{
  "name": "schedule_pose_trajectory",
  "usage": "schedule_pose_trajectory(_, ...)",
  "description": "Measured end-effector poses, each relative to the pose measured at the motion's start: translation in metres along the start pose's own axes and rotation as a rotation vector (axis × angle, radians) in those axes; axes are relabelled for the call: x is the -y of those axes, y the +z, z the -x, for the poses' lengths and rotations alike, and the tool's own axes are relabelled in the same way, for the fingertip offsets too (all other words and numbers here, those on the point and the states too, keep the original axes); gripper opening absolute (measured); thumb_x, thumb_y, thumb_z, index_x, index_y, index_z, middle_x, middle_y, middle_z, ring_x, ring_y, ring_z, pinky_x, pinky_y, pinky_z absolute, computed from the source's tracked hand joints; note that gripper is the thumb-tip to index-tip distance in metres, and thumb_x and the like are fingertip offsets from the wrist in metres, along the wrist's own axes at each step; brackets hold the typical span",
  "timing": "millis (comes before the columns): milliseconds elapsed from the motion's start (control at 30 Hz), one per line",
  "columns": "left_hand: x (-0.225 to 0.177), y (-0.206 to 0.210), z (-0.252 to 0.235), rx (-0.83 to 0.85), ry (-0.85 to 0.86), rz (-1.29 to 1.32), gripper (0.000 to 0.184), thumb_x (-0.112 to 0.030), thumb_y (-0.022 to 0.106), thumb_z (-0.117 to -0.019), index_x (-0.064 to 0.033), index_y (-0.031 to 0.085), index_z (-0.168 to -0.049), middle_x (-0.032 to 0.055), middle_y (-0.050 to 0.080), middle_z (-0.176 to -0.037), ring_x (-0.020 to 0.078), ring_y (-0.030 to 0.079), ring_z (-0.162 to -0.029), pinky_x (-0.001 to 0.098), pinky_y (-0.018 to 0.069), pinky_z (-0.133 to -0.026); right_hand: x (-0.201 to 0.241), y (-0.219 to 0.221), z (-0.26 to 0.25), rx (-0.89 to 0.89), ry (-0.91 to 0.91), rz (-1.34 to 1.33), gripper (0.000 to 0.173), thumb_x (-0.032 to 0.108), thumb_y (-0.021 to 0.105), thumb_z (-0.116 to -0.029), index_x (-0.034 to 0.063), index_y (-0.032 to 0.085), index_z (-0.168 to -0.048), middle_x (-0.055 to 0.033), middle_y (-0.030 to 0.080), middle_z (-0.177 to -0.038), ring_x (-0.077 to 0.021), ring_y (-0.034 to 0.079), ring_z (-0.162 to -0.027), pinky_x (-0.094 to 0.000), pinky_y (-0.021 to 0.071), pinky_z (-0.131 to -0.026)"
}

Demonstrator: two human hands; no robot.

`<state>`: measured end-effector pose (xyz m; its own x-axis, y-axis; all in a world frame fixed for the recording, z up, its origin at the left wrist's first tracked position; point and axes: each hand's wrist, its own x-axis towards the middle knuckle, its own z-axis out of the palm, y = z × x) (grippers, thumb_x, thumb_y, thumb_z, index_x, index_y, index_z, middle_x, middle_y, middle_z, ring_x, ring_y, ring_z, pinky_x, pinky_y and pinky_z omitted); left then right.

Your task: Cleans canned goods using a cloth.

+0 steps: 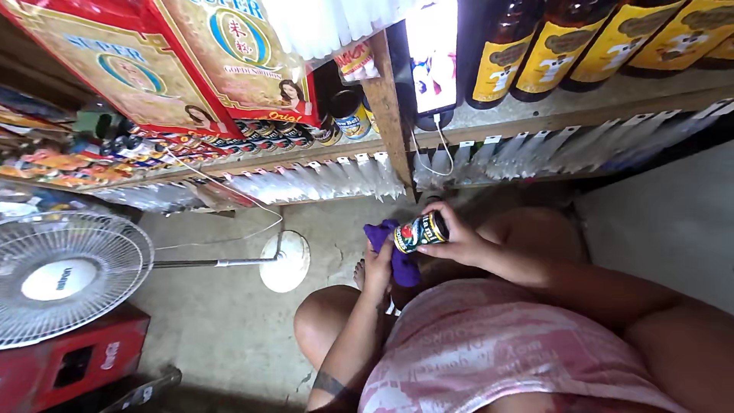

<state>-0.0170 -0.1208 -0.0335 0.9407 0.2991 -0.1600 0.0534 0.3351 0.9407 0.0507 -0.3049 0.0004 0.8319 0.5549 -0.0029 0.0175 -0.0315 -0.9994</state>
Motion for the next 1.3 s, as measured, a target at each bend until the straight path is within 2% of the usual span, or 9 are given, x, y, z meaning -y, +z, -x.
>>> schedule_pose_trajectory(167,-0.006,0.003,0.0,0.021,-0.057,-0.021,0.025,-0.012,0.054,-0.0997,0.0022,0.051,-0.121,0.0027,0.071,-0.093,0.0088,0.071,-0.085,0.0299,0.0605,-0.081,-0.001,-0.007,-0.004,-0.078,0.132,0.092,0.07,0.019,0.079,-0.0803,-0.0056,0.044,-0.135,-0.0209,0.058,-0.126,-0.019,0.061,-0.114,-0.033,0.0512,-0.099)
schedule_pose_trajectory(333,0.002,0.001,-0.003,0.122,-0.017,-0.119,0.03,-0.01,0.06,-0.0951,0.005,0.052,-0.12,0.0024,0.071,-0.095,0.0076,0.071,-0.086,0.0294,0.0605,-0.082,-0.002,-0.007,-0.009,-0.192,0.112,0.014,0.07,0.017,0.079,-0.0811,-0.0036,0.042,-0.136,-0.0172,0.058,-0.122,-0.0149,0.063,-0.109,-0.0306,0.0545,-0.094)
schedule_pose_trajectory(433,0.008,0.0,-0.004,0.15,-0.011,-0.118,0.031,-0.009,0.06,-0.0959,0.006,0.052,-0.122,0.0036,0.071,-0.096,0.0091,0.071,-0.087,0.0306,0.0606,-0.084,-0.004,-0.003,-0.006,-0.166,0.028,-0.039,0.07,0.018,0.08,-0.079,-0.0039,0.042,-0.133,-0.0134,0.06,-0.119,-0.0106,0.064,-0.106,-0.0272,0.0554,-0.093)
schedule_pose_trajectory(600,0.007,-0.001,-0.004,0.069,-0.02,-0.109,0.029,-0.008,0.055,-0.096,0.0034,0.05,-0.122,0.002,0.071,-0.095,0.0083,0.071,-0.086,0.0301,0.0609,-0.082,-0.004,0.0,0.003,-0.073,-0.032,-0.021,0.07,0.017,0.08,-0.0773,-0.0081,0.043,-0.131,-0.0162,0.059,-0.122,-0.011,0.061,-0.111,-0.027,0.0516,-0.098)
schedule_pose_trajectory(767,0.001,0.001,-0.002,0.054,-0.046,-0.01,0.027,-0.013,0.054,-0.0996,0.0018,0.049,-0.122,0.0032,0.07,-0.096,0.0096,0.07,-0.087,0.0308,0.0605,-0.081,-0.002,-0.01,0.001,-0.012,0.093,0.098,0.07,0.02,0.079,-0.0796,-0.0059,0.043,-0.134,-0.0204,0.057,-0.127,-0.0172,0.06,-0.116,-0.0312,0.0498,-0.101)
schedule_pose_trajectory(933,0.0,-0.001,-0.004,0.097,-0.032,-0.095,0.029,-0.012,0.06,-0.0959,0.004,0.052,-0.12,0.0027,0.071,-0.094,0.0088,0.07,-0.086,0.0307,0.0603,-0.082,-0.004,-0.013,-0.006,-0.122,0.113,0.183,0.071,0.021,0.08,-0.0816,-0.0054,0.044,-0.136,-0.0235,0.057,-0.129,-0.0241,0.06,-0.118,-0.0383,0.0493,-0.102)
schedule_pose_trajectory(1000,0.002,-0.001,-0.004,0.124,-0.008,-0.132,0.029,-0.01,0.061,-0.0949,0.0048,0.053,-0.119,0.0025,0.071,-0.095,0.0083,0.071,-0.086,0.0305,0.0605,-0.082,-0.006,-0.011,-0.007,-0.161,0.078,0.165,0.071,0.022,0.08,-0.081,-0.0051,0.044,-0.136,-0.0225,0.057,-0.128,-0.0221,0.06,-0.116,-0.0365,0.0503,-0.1)
schedule_pose_trajectory(1100,0.004,-0.001,-0.003,0.162,-0.006,-0.137,0.031,-0.009,0.061,-0.0954,0.0061,0.052,-0.121,0.0039,0.071,-0.097,0.0093,0.071,-0.088,0.0311,0.0603,-0.084,-0.012,-0.007,-0.007,-0.179,-0.042,0.073,0.069,0.022,0.08,-0.0797,-0.0062,0.044,-0.132,-0.0175,0.059,-0.122,-0.0135,0.062,-0.11,-0.0293,0.0526,-0.096)
schedule_pose_trajectory(1300,0.008,-0.004,-0.004,0.14,0.008,-0.144,0.034,-0.008,0.06,-0.0931,0.0049,0.05,-0.123,0.0016,0.071,-0.098,0.0071,0.071,-0.089,0.0293,0.0602,-0.085,-0.013,-0.001,0.001,-0.066,-0.184,-0.015,0.068,0.018,0.08,-0.0784,-0.0091,0.043,-0.129,-0.0147,0.06,-0.121,-0.008,0.062,-0.111,-0.0256,0.0519,-0.098)
